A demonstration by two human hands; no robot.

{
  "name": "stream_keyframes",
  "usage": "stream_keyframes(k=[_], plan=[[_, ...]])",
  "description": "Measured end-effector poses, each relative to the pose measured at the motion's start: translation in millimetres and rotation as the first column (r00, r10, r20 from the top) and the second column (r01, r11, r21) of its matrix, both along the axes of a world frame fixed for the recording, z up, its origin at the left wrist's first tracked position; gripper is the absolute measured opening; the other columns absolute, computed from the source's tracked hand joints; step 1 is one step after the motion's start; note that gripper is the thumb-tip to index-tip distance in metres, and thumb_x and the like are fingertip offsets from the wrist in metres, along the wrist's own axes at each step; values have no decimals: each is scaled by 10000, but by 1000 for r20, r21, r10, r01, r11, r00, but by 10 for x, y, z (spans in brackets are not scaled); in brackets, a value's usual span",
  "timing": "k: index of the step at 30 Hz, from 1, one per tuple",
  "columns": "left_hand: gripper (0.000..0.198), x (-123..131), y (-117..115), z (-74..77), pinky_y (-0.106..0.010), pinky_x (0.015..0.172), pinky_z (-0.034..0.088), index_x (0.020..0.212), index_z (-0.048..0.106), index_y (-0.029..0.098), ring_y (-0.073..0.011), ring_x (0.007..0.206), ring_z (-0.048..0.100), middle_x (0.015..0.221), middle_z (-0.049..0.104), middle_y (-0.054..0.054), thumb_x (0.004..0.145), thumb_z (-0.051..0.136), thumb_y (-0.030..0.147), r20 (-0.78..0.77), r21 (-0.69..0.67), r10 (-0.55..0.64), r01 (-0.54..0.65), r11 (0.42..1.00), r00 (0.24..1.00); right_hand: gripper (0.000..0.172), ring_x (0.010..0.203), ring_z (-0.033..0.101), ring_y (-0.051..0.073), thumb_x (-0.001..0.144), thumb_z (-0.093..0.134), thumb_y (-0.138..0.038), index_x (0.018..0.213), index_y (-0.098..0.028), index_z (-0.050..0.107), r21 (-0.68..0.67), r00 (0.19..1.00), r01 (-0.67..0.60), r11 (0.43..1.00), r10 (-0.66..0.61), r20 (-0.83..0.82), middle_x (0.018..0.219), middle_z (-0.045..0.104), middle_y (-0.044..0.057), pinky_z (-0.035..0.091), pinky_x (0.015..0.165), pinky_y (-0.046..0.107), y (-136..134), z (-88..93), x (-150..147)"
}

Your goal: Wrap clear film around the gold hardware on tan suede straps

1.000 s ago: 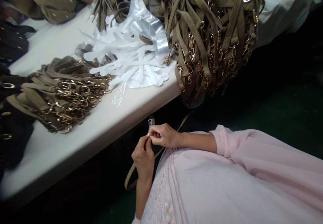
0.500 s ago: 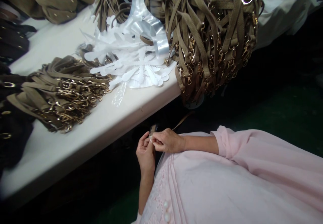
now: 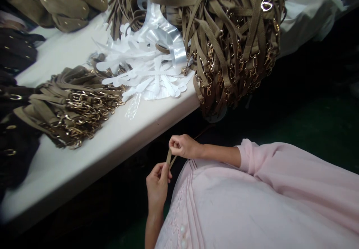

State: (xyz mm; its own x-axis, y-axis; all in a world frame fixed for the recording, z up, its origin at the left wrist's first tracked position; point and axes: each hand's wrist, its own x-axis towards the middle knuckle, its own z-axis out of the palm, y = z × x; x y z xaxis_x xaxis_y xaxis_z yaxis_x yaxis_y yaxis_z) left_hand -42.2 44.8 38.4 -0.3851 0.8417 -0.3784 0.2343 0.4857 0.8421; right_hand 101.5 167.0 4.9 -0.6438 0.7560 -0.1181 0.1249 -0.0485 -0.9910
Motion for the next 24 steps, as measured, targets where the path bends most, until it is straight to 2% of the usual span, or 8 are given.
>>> stream_keyframes(k=[2, 4, 7, 10, 14, 18, 21, 24], plan=[[368, -12, 135, 40, -206, 456, 329, 726, 663, 162, -101, 460, 455, 548, 552, 7, 845, 621, 508, -35, 28, 10, -9, 1000, 999, 78, 511, 424, 45, 730, 602, -166, 797, -130, 586, -9, 993, -120, 993, 120, -20, 590, 520, -56, 319, 479, 144, -115, 68, -78], [378, -47, 257, 83, -201, 459, 338, 697, 650, 155, -99, 460, 461, 541, 553, 4, 841, 626, 504, -27, 59, 27, -26, 998, 999, 91, 502, 430, 46, 733, 610, -186, 799, -129, 583, -100, 986, -153, 983, 146, -78, 586, 527, -55, 325, 465, 141, -133, 139, -143], [393, -140, 313, 206, -190, 459, 360, 783, 663, 149, -91, 451, 469, 545, 574, 1, 851, 610, 533, 85, 56, -8, 3, 998, 996, 145, 418, 366, 39, 757, 604, -267, 789, -140, 543, -284, 985, -43, 958, -7, -174, 507, 450, -85, 286, 403, 145, 62, 248, -167], [408, -250, 267, 437, -184, 446, 358, 889, 683, 144, -86, 436, 451, 513, 550, 11, 857, 607, 543, 206, 18, -87, 85, 996, 975, 171, 386, 296, 24, 756, 612, -284, 776, -141, 520, -332, 964, 78, 940, -156, -217, 478, 371, -109, 239, 376, 141, 292, 408, -119], [369, -341, 347, 902, -193, 433, 349, 822, 687, 158, -91, 422, 427, 468, 511, 17, 862, 615, 518, 89, 90, -129, 121, 989, 988, 120, 440, 308, 13, 745, 620, -207, 798, -115, 564, -194, 968, -89, 977, 38, -249, 532, 420, -88, 233, 403, 125, 327, 846, -117], [352, -379, 521, 1372, -224, 445, 364, 807, 698, 166, -111, 429, 430, 463, 523, -4, 858, 629, 507, -45, 221, -215, 220, 950, 975, 79, 513, 430, 21, 786, 594, -172, 809, -107, 557, -26, 883, -250, 968, 217, -415, 608, 508, -55, 311, 464, 109, 398, 1463, -227], [350, -408, 546, 1626, -240, 488, 411, 794, 702, 153, -124, 488, 468, 521, 540, -30, 856, 639, 492, 3, 343, -125, 116, 932, 992, 47, 515, 423, -2, 813, 544, -133, 778, -104, 534, 73, 833, -207, 976, 215, -510, 597, 474, -72, 312, 490, 82, 570, 1807, -292], [265, -399, 580, 1835, -224, 465, 411, 766, 694, 141, -120, 508, 473, 543, 522, -25, 809, 716, 401, 141, 399, -50, -11, 917, 989, 84, 500, 383, -21, 820, 549, -124, 741, -102, 531, 156, 838, -151, 976, 210, -503, 585, 446, -84, 282, 481, 60, 646, 2014, -342]])
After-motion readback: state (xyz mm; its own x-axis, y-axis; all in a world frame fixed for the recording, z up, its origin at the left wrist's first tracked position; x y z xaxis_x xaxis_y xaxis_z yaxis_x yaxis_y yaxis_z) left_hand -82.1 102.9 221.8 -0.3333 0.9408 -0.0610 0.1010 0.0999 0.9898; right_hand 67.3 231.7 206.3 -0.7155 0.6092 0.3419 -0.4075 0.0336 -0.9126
